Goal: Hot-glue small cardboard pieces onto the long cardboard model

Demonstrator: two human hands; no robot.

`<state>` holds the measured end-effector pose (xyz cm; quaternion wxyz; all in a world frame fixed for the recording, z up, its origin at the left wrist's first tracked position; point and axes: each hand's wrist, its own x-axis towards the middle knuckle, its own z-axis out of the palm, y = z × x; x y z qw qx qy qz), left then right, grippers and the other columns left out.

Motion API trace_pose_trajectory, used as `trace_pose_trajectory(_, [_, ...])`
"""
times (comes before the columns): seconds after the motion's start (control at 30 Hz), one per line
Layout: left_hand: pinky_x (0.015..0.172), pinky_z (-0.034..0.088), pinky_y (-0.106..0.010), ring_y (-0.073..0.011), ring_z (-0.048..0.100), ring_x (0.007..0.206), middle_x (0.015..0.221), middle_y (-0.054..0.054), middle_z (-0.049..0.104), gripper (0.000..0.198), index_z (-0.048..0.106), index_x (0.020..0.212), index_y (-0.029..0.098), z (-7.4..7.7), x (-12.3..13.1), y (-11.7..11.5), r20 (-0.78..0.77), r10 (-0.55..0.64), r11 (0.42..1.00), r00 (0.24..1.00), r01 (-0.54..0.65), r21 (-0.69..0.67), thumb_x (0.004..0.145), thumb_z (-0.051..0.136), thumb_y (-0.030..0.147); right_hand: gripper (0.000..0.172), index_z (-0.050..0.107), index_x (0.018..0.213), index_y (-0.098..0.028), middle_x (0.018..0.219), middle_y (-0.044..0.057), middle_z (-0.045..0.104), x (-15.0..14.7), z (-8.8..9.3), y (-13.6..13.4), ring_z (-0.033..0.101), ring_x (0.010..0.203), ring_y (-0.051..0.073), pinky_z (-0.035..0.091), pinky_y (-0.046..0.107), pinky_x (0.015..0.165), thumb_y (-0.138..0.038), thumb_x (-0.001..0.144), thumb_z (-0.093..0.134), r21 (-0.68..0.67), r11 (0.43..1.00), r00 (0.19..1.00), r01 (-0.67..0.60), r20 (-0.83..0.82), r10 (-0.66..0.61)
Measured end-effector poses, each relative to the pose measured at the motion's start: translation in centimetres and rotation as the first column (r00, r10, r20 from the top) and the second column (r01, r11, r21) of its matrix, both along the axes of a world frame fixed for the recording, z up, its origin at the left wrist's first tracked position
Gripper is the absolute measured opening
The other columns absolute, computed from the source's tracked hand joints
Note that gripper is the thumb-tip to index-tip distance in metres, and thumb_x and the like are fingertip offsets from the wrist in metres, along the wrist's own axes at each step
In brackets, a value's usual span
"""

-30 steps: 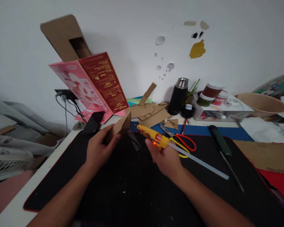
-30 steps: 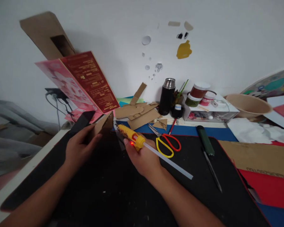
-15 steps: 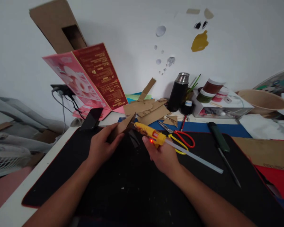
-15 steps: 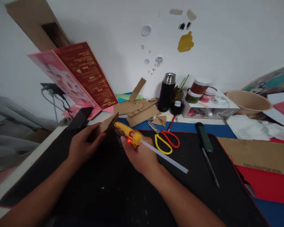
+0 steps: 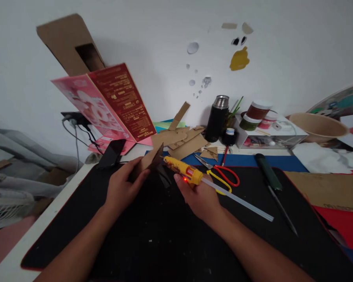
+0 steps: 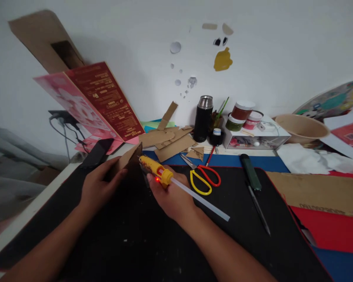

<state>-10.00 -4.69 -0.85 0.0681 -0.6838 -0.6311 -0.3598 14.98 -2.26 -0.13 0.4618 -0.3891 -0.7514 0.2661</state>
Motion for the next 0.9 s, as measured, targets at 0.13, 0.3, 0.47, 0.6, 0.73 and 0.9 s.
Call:
trace_pose_trajectory(0.13, [0.082,0.064,-0.038,-0.0289,0.080,0.095,0.112,-0.009,0.084,0.047,0.074,0.122,0.021,0.04,-0.09,0.06,0.031,0.029,0.999,0.999,-0.029,-0.023,0.096,0.061,0.058,0.022,0.075,0.099,-0.022,0.087,0.007,0.081,-0.06,-0.08,0.12,0.077,0.077,0.024,0.058,0.033,0.070,-0.037,0.103,0.058,0.041,0.999,1.000,0.003,-0.017,-0.003])
trace_pose_trajectory(0.3, [0.085,0.064,-0.040,-0.0298,0.080,0.096,0.114,-0.010,0.083,0.047,0.074,0.123,0.021,-0.24,-0.09,-0.11,0.009,0.006,1.000,1.000,-0.006,-0.018,0.095,0.063,0.057,0.021,0.076,0.100,-0.024,0.088,0.007,0.081,0.02,0.19,0.08,0.076,0.075,0.024,0.059,0.034,0.070,-0.037,0.102,0.059,0.001,1.000,1.000,0.010,-0.006,-0.010])
trace_pose_trajectory(0.47, [0.083,0.065,-0.040,-0.0295,0.080,0.094,0.112,-0.009,0.084,0.045,0.074,0.121,0.022,-0.28,-0.01,-0.10,0.002,-0.001,1.000,1.000,0.001,-0.005,0.096,0.061,0.057,0.022,0.077,0.100,-0.023,0.088,0.008,0.081,0.21,0.50,0.12,0.077,0.082,0.025,0.058,0.032,0.070,-0.036,0.102,0.059,-0.022,1.000,0.999,0.013,-0.044,-0.014])
trace_pose_trajectory(0.6, [0.084,0.064,-0.040,-0.0297,0.080,0.095,0.113,-0.010,0.084,0.047,0.073,0.122,0.021,-0.17,0.10,-0.15,-0.007,-0.001,1.000,1.000,0.001,-0.007,0.096,0.061,0.058,0.025,0.077,0.096,-0.022,0.073,0.006,0.076,0.26,0.46,0.16,0.076,0.075,0.024,0.056,0.030,0.064,-0.040,0.102,0.061,-0.052,0.998,0.999,0.023,-0.036,-0.025])
trace_pose_trajectory(0.73, [0.084,0.064,-0.039,-0.0294,0.080,0.095,0.113,-0.009,0.083,0.046,0.073,0.123,0.021,-0.06,0.15,-0.21,-0.008,0.002,1.000,1.000,-0.002,-0.022,0.097,0.060,0.057,0.026,0.077,0.100,-0.021,0.088,0.008,0.080,0.23,0.25,0.29,0.078,0.080,0.025,0.058,0.031,0.070,-0.040,0.103,0.059,-0.010,1.000,1.000,0.022,-0.019,-0.023])
trace_pose_trajectory(0.9, [0.084,0.064,-0.039,-0.0295,0.080,0.096,0.114,-0.009,0.083,0.045,0.073,0.122,0.021,-0.23,-0.01,-0.21,-0.036,0.000,1.000,0.999,0.000,0.006,0.097,0.061,0.057,0.026,0.077,0.101,-0.021,0.088,0.009,0.081,0.29,0.25,0.33,0.077,0.079,0.024,0.058,0.032,0.069,-0.039,0.102,0.059,-0.039,0.999,0.999,0.032,-0.039,-0.033])
